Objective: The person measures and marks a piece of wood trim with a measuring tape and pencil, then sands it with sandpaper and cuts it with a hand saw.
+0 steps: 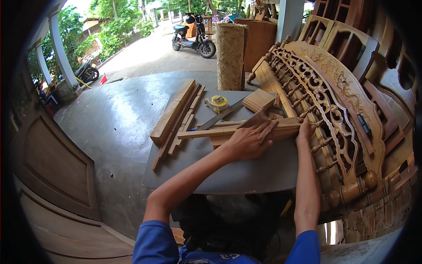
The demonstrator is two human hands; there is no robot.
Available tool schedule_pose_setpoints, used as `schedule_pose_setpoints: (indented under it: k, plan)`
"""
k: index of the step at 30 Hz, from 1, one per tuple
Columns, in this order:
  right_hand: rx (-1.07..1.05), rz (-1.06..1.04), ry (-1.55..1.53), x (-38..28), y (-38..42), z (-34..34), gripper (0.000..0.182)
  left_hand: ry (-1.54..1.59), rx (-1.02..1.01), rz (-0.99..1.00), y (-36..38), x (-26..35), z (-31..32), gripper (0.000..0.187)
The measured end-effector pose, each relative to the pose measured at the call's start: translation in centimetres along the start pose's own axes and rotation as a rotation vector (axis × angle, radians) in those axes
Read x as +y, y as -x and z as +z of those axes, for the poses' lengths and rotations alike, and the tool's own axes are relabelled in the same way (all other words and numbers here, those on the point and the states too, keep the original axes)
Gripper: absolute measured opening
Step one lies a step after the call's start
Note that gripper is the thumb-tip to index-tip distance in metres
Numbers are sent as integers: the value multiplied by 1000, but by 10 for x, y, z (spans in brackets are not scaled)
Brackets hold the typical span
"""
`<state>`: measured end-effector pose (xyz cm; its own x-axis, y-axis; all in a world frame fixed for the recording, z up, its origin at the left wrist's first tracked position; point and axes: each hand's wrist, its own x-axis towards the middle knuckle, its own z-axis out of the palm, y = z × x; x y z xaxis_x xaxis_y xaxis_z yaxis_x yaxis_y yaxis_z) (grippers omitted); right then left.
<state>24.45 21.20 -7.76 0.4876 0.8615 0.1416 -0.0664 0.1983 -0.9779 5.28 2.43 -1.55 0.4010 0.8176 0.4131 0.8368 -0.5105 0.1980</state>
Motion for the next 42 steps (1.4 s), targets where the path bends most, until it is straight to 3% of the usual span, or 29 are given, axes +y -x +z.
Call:
schedule_pose_setpoints:
  k: [2,4,8,11,16,19,21,23,26,29,33,34,35,38,42]
  plan:
    - [28,4,-38,0,0,3,21,-135,-49,-116,44,-10,-27,58]
    - [-18,11,-30,-1,1,2,20,-71,-160,-300,77,-24,-58,58]
    - [-69,-9,-36,-2,3,0,20,-84,-203,-269,68,-22,-55,59]
    - [-67,-32,-95,-2,3,1,21,-98,-106,-82,15,-13,-13,60]
    - [-42,23,-106,8,-13,-1,21,27,-82,-7,-44,11,18,61]
    - [-81,36,-116,8,-16,1,26,-33,-109,-138,2,-7,-7,60]
    - [-125,28,-68,10,-16,-2,30,-64,-168,-333,51,-13,-42,58]
    - [-141,32,-165,10,-15,0,32,-194,-150,-367,95,-10,-71,59]
    - [-176,67,-226,3,-10,-5,31,-269,-119,-337,128,-20,-81,59]
    - [-201,14,-214,8,-12,-10,32,-187,-140,-304,113,-22,-76,60]
    - [-235,52,-303,6,-7,-9,28,-43,-150,-230,16,2,-14,61]
    - [-251,63,-340,6,-10,-9,27,-98,-88,-119,-1,8,1,61]
    - [-248,52,-366,11,-15,-8,26,-152,-25,-19,-10,11,11,61]
    - [-222,88,-356,14,-21,-10,24,70,-91,-16,-6,1,4,60]
    - [-167,98,-369,9,-17,-9,15,-36,-248,-317,68,-29,-53,58]
